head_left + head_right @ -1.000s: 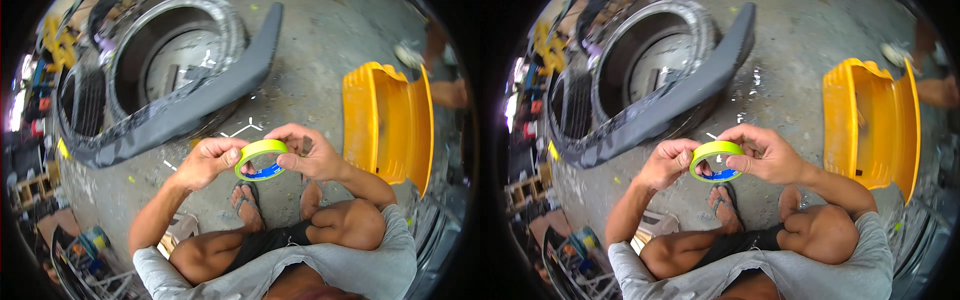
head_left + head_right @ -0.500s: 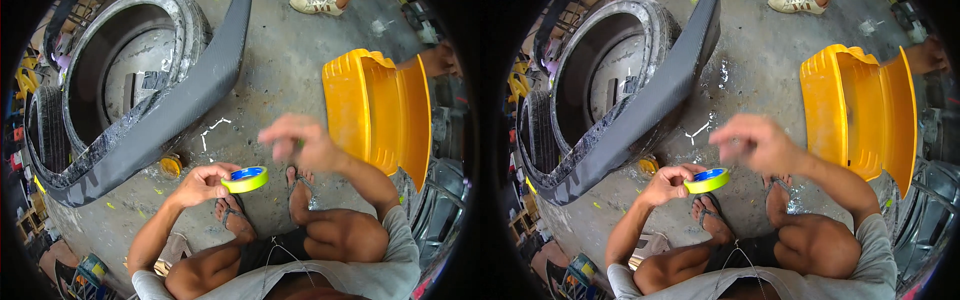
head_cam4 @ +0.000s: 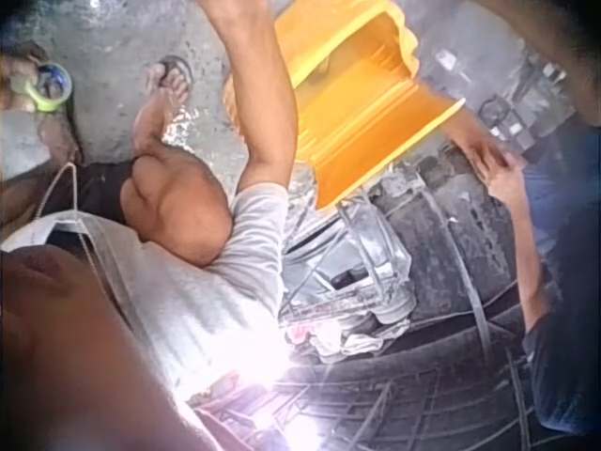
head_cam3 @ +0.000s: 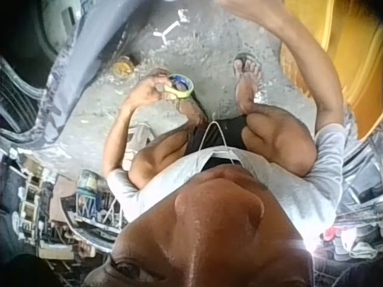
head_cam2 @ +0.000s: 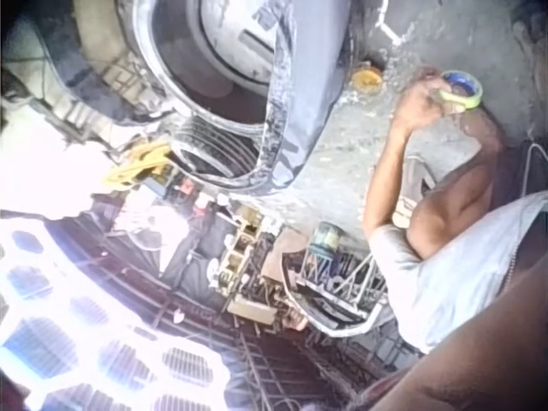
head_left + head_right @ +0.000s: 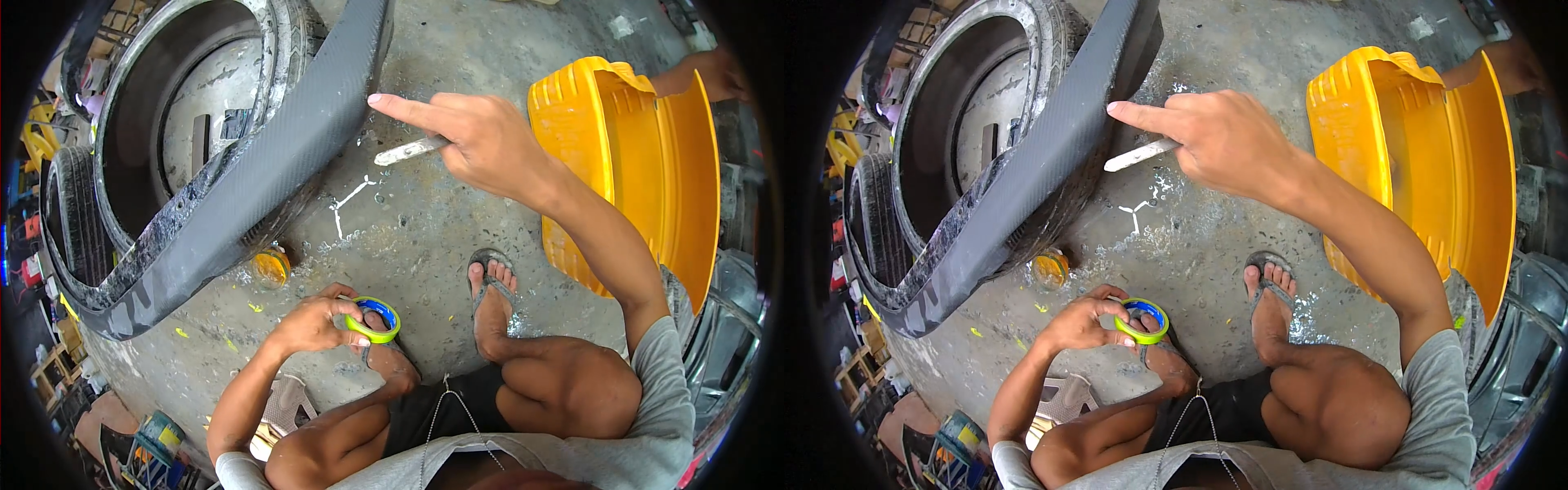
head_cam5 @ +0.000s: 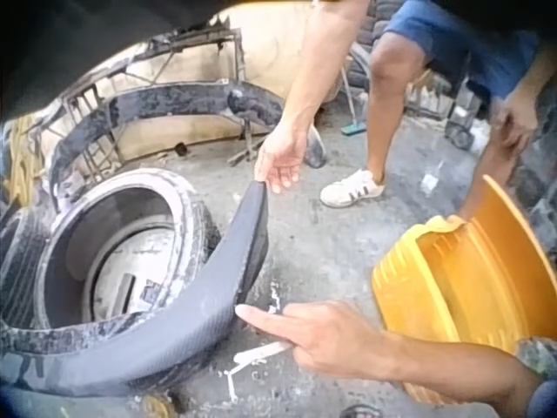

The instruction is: Applying adhesive and tape to repair a car bumper in a workshop setting.

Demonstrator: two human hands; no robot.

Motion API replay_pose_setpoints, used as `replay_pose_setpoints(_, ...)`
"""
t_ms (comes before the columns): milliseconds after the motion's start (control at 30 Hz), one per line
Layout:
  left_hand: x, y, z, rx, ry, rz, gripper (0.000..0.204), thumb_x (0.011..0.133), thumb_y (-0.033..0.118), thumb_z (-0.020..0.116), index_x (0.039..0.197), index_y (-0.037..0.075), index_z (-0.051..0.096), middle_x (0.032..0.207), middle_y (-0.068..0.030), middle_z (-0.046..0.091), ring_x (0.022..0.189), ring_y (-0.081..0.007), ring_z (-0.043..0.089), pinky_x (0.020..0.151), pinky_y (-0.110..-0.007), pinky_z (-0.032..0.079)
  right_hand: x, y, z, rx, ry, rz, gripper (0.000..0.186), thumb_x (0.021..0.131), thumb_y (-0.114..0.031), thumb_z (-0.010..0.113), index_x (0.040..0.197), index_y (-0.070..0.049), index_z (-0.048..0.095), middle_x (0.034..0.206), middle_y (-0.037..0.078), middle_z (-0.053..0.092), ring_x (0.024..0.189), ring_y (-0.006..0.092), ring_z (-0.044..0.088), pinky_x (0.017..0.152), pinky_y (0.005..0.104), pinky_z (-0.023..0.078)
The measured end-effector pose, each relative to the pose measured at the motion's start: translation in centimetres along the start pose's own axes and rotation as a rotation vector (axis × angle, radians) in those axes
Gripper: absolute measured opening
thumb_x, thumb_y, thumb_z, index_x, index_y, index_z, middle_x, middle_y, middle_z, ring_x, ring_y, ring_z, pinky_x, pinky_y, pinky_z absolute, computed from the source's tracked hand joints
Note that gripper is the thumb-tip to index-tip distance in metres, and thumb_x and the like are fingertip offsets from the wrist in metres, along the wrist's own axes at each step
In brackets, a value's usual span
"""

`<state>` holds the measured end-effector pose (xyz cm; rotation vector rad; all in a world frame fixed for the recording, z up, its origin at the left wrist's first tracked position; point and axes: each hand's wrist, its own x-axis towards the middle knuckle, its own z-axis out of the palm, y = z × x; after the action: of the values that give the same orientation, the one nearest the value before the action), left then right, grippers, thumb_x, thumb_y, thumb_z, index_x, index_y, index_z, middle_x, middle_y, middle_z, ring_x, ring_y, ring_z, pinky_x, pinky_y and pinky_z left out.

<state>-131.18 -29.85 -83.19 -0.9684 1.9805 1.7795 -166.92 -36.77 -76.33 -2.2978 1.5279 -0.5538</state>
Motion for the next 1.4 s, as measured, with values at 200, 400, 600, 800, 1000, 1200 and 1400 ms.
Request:
replay_pose_setpoints(200, 0.2, 0.1, 0.4, 0.102, -0.019, -0.015, 0.042, 0.074, 0.044, 0.088, 0.105, 0.018, 0.077, 0.134, -0.0172, 0.059, 0.119, -0.0392, 0.061, 0.099, -0.044, 0.050, 0.7, 1.4, 0.8, 0.028, 0.081, -0.026, 0.071, 0.075, 0.003, 0.055, 0.141, -0.024, 0.060, 0.082, 0.011, 0.066, 0.077, 0.0348, 0.066, 0.070, 0.0459, 0.054)
replay_pose_setpoints(400, 0.1, -0.4, 0.9, 0.120, -0.016, -0.005, 0.041, 0.074, 0.046, 0.086, 0.105, 0.022, 0.077, 0.132, -0.0169, 0.060, 0.117, -0.0385, 0.063, 0.098, -0.044, 0.051, 3.5, 4.9, 0.5, 0.058, 0.169, -0.021, 0.082, 0.075, 0.009, 0.047, 0.147, -0.029, 0.053, 0.089, 0.014, 0.066, 0.083, 0.0335, 0.066, 0.078, 0.0413, 0.055)
replay_pose_setpoints(600, -0.2, -0.4, 0.7, 0.135, -0.020, -0.002, 0.041, 0.073, 0.048, 0.086, 0.105, 0.023, 0.077, 0.132, -0.0161, 0.060, 0.115, -0.0376, 0.064, 0.097, -0.044, 0.052, 2.8, 4.5, 1.3, 0.041, 0.146, -0.033, 0.081, 0.073, 0.009, 0.049, 0.145, -0.028, 0.055, 0.086, 0.012, 0.065, 0.080, 0.0330, 0.065, 0.076, 0.0421, 0.055)
replay_pose_setpoints(800, -0.1, 0.0, 0.5, 0.139, -0.043, -0.034, 0.045, 0.070, 0.047, 0.090, 0.105, 0.020, 0.078, 0.134, -0.0187, 0.059, 0.120, -0.0397, 0.062, 0.099, -0.046, 0.052, 2.2, 5.0, 1.1, -0.039, 0.175, -0.084, 0.073, 0.071, 0.009, 0.052, 0.137, -0.022, 0.062, 0.085, 0.009, 0.065, 0.078, 0.0302, 0.066, 0.069, 0.0402, 0.054)
replay_pose_setpoints(1000, -0.3, -0.4, 0.8, 0.151, -0.005, -0.016, 0.040, 0.073, 0.045, 0.087, 0.105, 0.023, 0.077, 0.131, -0.0147, 0.062, 0.115, -0.0361, 0.064, 0.097, -0.043, 0.052, -0.3, 4.9, 1.8, 0.022, 0.130, -0.053, 0.076, 0.069, 0.009, 0.051, 0.138, -0.022, 0.061, 0.083, 0.008, 0.064, 0.076, 0.0290, 0.064, 0.069, 0.0388, 0.054)
replay_pose_setpoints(1200, -0.3, 0.1, 0.8, 0.189, -0.034, -0.006, 0.040, 0.072, 0.044, 0.087, 0.105, 0.023, 0.078, 0.130, -0.0152, 0.062, 0.114, -0.0364, 0.065, 0.096, -0.043, 0.052, 2.1, 3.6, 0.3, 0.012, 0.079, 0.013, 0.085, 0.069, 0.009, 0.051, 0.146, -0.026, 0.054, 0.082, 0.009, 0.063, 0.076, 0.0313, 0.064, 0.072, 0.0415, 0.053)
replay_pose_setpoints(1400, -0.4, 0.0, 0.9, 0.166, -0.015, -0.015, 0.038, 0.072, 0.043, 0.088, 0.104, 0.025, 0.078, 0.129, -0.0146, 0.063, 0.116, -0.0361, 0.064, 0.097, -0.043, 0.052, 0.4, 4.2, 1.6, 0.102, 0.099, -0.002, 0.071, 0.070, 0.007, 0.052, 0.136, -0.017, 0.061, 0.084, 0.010, 0.064, 0.079, 0.0326, 0.065, 0.074, 0.0433, 0.053)
